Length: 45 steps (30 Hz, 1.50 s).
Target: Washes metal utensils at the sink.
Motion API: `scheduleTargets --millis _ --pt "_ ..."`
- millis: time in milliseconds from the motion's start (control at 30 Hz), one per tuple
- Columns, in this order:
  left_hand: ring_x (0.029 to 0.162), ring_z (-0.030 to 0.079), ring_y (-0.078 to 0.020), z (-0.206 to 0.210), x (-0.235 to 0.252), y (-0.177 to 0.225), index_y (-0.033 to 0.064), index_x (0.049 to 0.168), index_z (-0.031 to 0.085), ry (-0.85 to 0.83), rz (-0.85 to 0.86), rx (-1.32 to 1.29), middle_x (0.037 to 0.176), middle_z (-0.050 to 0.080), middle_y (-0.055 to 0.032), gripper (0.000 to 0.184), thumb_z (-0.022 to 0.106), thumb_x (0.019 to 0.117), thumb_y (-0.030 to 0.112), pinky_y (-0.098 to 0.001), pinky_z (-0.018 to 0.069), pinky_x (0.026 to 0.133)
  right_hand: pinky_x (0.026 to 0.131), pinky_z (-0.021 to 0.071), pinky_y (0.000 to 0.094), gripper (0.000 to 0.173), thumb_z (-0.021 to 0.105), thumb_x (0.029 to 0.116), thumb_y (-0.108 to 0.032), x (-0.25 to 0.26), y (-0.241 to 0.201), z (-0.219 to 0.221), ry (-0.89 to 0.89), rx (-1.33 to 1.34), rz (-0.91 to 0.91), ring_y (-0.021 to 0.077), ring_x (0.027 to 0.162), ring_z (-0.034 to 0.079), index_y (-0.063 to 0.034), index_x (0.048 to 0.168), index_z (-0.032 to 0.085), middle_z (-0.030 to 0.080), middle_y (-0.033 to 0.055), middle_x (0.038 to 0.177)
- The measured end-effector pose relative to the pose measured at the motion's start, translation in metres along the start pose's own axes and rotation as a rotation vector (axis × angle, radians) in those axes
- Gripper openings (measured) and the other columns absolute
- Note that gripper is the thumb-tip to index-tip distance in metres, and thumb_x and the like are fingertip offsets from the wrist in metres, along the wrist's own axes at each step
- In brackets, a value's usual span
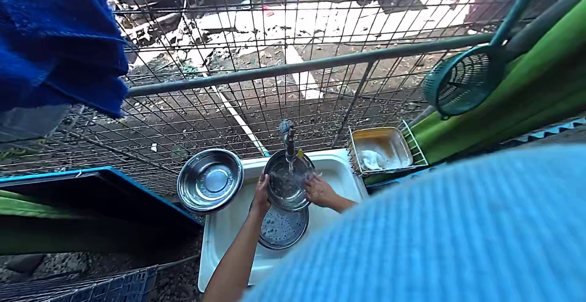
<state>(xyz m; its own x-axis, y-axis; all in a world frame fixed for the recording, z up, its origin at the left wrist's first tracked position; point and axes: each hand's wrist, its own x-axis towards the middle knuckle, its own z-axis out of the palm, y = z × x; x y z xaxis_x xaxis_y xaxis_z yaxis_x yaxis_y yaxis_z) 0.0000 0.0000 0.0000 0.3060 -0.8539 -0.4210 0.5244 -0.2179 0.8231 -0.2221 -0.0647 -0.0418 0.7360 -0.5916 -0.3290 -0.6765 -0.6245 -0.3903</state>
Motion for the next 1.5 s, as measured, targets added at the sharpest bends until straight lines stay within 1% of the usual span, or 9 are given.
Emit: scheduleTargets --millis 233,467,633,733,1000,1133,1267,1400,1500 --pt "0.101 0.065 -0.0213 0.031 -0.017 -0.018 0.0056 0.141 0.048 0.020 -0.269 -0.080 0.117 0.066 -0.0146 0.044 0.030 0.1129 0.035 -0.0423 0.0543 0.088 0.095 0.0471 0.0698 0.028 0.064 0.0980 -0.012 0.034 -0.107 -0.066 -0.487 -0.077 0.014 0.0494 0.118 0.062 0.0115 0.112 0.067 0.066 0.0319 0.121" --pt "0.123 0.059 -0.0240 0.024 -0.014 0.010 0.0109 0.157 0.034 0.012 -0.132 0.053 0.144 0.055 -0.0172 0.047 0.037 0.1125 0.025 -0.0437 0.0488 0.103 0.101 0.0475 0.0618 0.037 0.054 0.1037 -0.027 0.072 -0.002 -0.043 0.184 0.392 0.282 0.0428 0.116 0.066 0.0021 0.109 0.075 0.072 0.0259 0.114" --pt "0.130 0.054 -0.0214 0.038 0.008 -0.005 0.0005 0.151 0.043 0.013 0.085 0.057 0.150 0.051 -0.0173 0.044 0.045 0.1086 0.012 -0.0401 0.0432 0.109 0.097 0.0475 0.0500 0.029 0.053 0.1072 -0.013 0.058 -0.070 0.008 0.473 1.277 0.707 0.0351 0.108 0.061 0.0112 0.119 0.065 0.065 0.0286 0.117" --pt "0.128 0.055 -0.0181 0.048 0.019 0.000 -0.0030 0.150 0.043 -0.088 0.113 0.128 0.149 0.052 -0.0180 0.044 0.045 0.1077 0.010 -0.0358 0.0427 0.109 0.108 0.0443 0.0397 0.040 0.034 0.1124 -0.015 0.049 -0.125 -0.017 0.606 1.656 0.452 0.0249 0.123 0.058 0.0095 0.138 0.053 0.059 0.0242 0.137" --pt "0.096 0.065 -0.0103 0.061 0.033 0.029 -0.0037 0.137 0.053 -0.214 0.050 0.193 0.116 0.067 -0.0119 0.035 0.045 0.1045 0.004 -0.0313 0.0541 0.089 0.126 0.0181 0.0597 0.048 0.043 0.1074 -0.026 0.008 0.018 0.016 0.217 0.114 0.167 0.0395 0.150 0.035 -0.0004 0.147 0.054 0.046 0.0215 0.157" --pt "0.092 0.066 -0.0138 0.072 0.026 0.003 0.0047 0.143 0.045 -0.123 -0.076 0.052 0.110 0.067 -0.0106 0.037 0.039 0.1079 0.014 -0.0347 0.0561 0.083 0.129 0.0118 0.0551 0.067 0.047 0.1060 -0.036 0.054 -0.004 -0.031 0.386 0.172 0.310 0.0352 0.159 0.016 -0.0019 0.161 0.029 0.019 0.0200 0.170" --pt "0.084 0.063 -0.0057 0.066 0.032 0.008 0.0065 0.139 0.049 -0.019 -0.024 -0.001 0.101 0.066 -0.0024 0.034 0.037 0.1101 0.018 -0.0253 0.0543 0.076 0.127 0.0214 0.0527 0.051 0.042 0.1070 -0.015 0.052 -0.053 -0.017 0.383 0.733 -0.042 0.0406 0.150 0.035 0.0094 0.152 0.040 0.038 0.0295 0.159" --pt "0.115 0.063 -0.0163 0.032 0.025 0.028 0.0067 0.151 0.043 0.034 -0.011 0.036 0.137 0.061 -0.0130 0.042 0.039 0.1111 0.020 -0.0381 0.0516 0.099 0.127 0.0197 0.0514 0.049 0.037 0.1116 -0.031 0.015 -0.001 -0.013 -0.046 0.122 -0.140 0.0318 0.152 0.036 -0.0027 0.148 0.053 0.045 0.0162 0.159" --pt "0.112 0.065 -0.0165 0.036 0.013 0.009 0.0099 0.153 0.041 -0.014 -0.050 -0.005 0.134 0.062 -0.0122 0.043 0.039 0.1107 0.017 -0.0388 0.0540 0.095 0.129 0.0103 0.0522 0.058 0.053 0.1033 -0.031 0.032 0.037 -0.009 0.187 -0.041 -0.009 0.0336 0.157 0.025 0.0010 0.152 0.047 0.036 0.0198 0.164"
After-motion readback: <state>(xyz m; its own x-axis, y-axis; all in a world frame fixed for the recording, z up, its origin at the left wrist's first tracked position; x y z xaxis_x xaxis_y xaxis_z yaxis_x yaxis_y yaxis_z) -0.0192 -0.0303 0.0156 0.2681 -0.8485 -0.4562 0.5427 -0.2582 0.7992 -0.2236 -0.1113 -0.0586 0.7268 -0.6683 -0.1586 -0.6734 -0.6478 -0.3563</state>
